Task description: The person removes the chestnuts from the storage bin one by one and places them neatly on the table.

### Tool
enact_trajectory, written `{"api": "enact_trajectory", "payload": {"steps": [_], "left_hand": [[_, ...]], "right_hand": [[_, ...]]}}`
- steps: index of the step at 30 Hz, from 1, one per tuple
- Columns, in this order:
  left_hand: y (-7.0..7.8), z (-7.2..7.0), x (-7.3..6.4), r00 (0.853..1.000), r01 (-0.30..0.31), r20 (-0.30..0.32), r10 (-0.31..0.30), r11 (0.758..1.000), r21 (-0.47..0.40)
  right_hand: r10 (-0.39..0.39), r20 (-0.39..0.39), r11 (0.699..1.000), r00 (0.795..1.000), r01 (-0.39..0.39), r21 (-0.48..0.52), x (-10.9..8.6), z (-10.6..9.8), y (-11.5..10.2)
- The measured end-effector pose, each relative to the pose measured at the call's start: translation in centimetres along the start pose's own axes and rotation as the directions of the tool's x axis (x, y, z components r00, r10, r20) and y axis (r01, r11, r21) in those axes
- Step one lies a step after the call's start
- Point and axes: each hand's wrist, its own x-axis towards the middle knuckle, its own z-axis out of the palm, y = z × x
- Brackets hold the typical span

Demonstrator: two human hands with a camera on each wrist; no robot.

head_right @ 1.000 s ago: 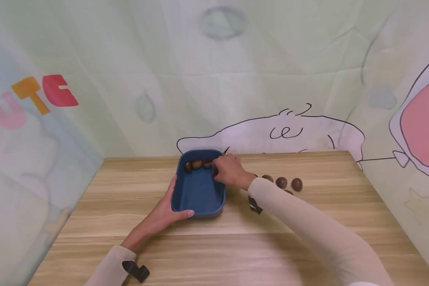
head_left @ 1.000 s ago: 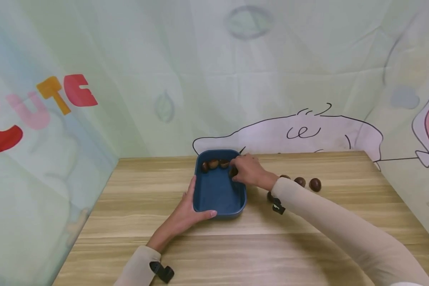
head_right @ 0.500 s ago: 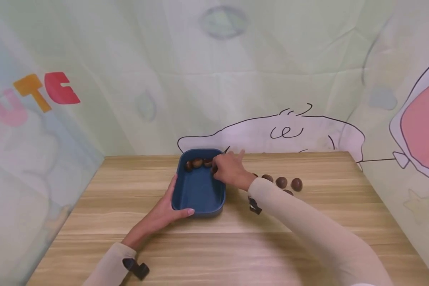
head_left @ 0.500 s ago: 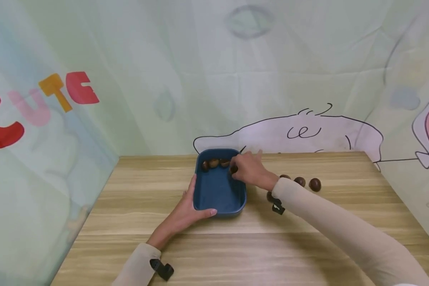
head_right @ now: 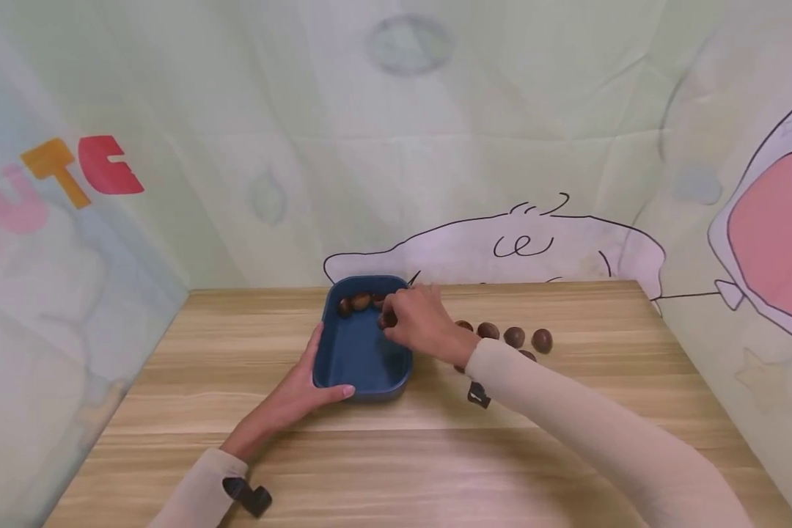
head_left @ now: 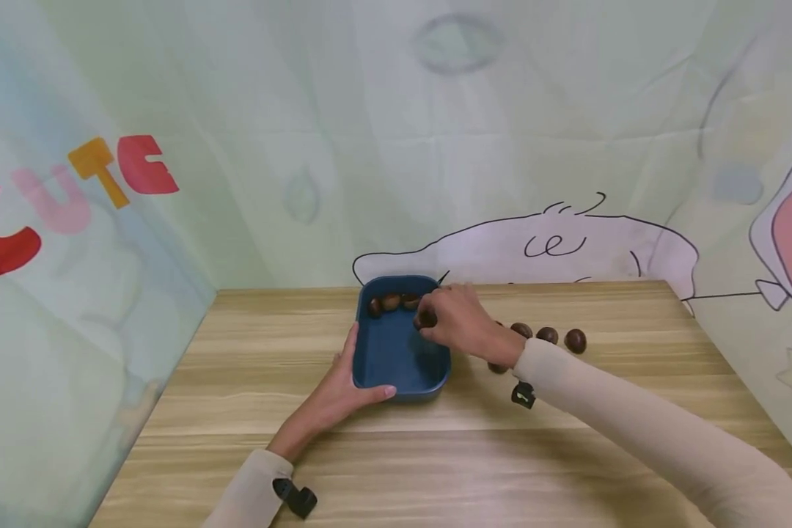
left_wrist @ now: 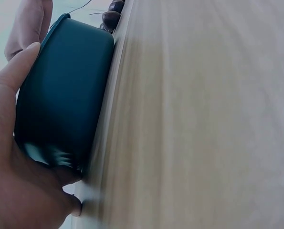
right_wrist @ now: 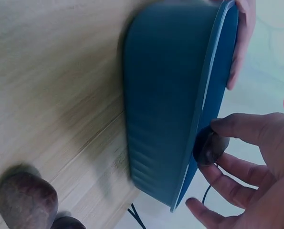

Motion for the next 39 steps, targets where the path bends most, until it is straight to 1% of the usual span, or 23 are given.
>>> {"api": "enact_trajectory", "payload": {"steps": [4, 10, 16, 20, 27, 33, 39], "left_hand": [[0.0, 0.0, 0.0, 1.000, 0.004, -0.001, -0.004, 1.000, 0.007], [0.0, -0.1, -0.1, 1.000, 0.008, -0.001, -0.008, 1.000, 0.003], [-0.1, -0.1, -0.1, 1.000, 0.008, -0.004, -0.008, 1.000, 0.007], [-0.1, 0.0, -0.1, 1.000, 0.008, -0.008, -0.008, 1.000, 0.012], [0.0, 0.0, 0.1, 1.000, -0.003, -0.013, 0.003, 1.000, 0.001], [0.0, 0.0, 0.1, 1.000, -0.018, -0.012, 0.018, 1.000, 0.006], [0.0, 0.0, 0.1, 1.000, -0.016, -0.011, 0.016, 1.000, 0.009]], "right_hand": [[-0.019, 0.014, 0.999, 1.000, 0.019, 0.047, -0.7, -0.1, -0.1], [-0.017, 0.031, 0.992, 0.999, 0.013, 0.129, -1.6, -0.5, -0.1], [-0.021, 0.056, 0.965, 0.998, 0.006, 0.264, -2.4, -0.8, 0.4], [-0.014, 0.045, 0.951, 0.999, -0.001, 0.310, -2.9, -1.0, 0.9], [0.017, 0.014, 0.936, 1.000, -0.020, 0.352, -4.0, -1.6, 1.9], [0.069, 0.006, 0.902, 0.998, -0.065, 0.426, -5.0, -2.4, 2.9], [0.129, 0.002, 0.874, 0.992, -0.114, 0.473, -6.0, -2.8, 4.1]]}}
